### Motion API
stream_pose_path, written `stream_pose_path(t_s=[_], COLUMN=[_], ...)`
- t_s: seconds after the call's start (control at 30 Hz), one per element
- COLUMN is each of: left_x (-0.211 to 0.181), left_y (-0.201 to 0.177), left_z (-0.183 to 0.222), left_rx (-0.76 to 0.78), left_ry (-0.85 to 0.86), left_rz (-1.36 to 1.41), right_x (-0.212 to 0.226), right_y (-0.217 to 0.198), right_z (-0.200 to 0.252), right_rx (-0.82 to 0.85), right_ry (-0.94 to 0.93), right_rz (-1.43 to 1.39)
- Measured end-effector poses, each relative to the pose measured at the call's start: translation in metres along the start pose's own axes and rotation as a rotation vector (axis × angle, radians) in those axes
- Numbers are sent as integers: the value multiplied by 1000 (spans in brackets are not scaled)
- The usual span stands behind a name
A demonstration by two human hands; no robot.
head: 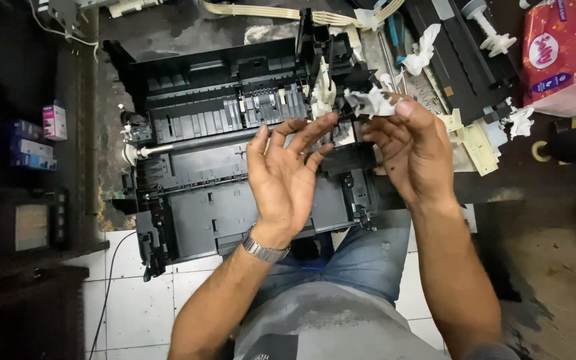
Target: The person is removing internal plastic and mechanical components from a printer chassis during a repair or disassembly process.
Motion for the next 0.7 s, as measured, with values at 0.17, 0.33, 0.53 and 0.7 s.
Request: stream_pose_path(t_s=[0.17,0.33,0.53,0.7], left_x=[-11,-46,-67,-62], left_y=[-7,2,17,16], left_z=[-3,-5,-15,-27], left_rx=[41,136,283,456], left_ry=[143,422,624,588], left_rz=[-283,-974,-1355,-1553], right_x=[11,10,16,14], right_y=[-6,-30,-36,-49], right_z=[1,-7,-8,-11], right_rx=[-7,51,85,13], right_ry=[-60,-256,-238,-121], right_rz=[131,567,578,536])
Point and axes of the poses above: each hand's wrist, its own z-axis away from the middle knuckle, its own y-axis out of the palm, x = y × z, the point moved 1 cm from there along -z, towards the middle knuckle, and after that the axes turned 9 degrees about z, right-handed, at the moved point
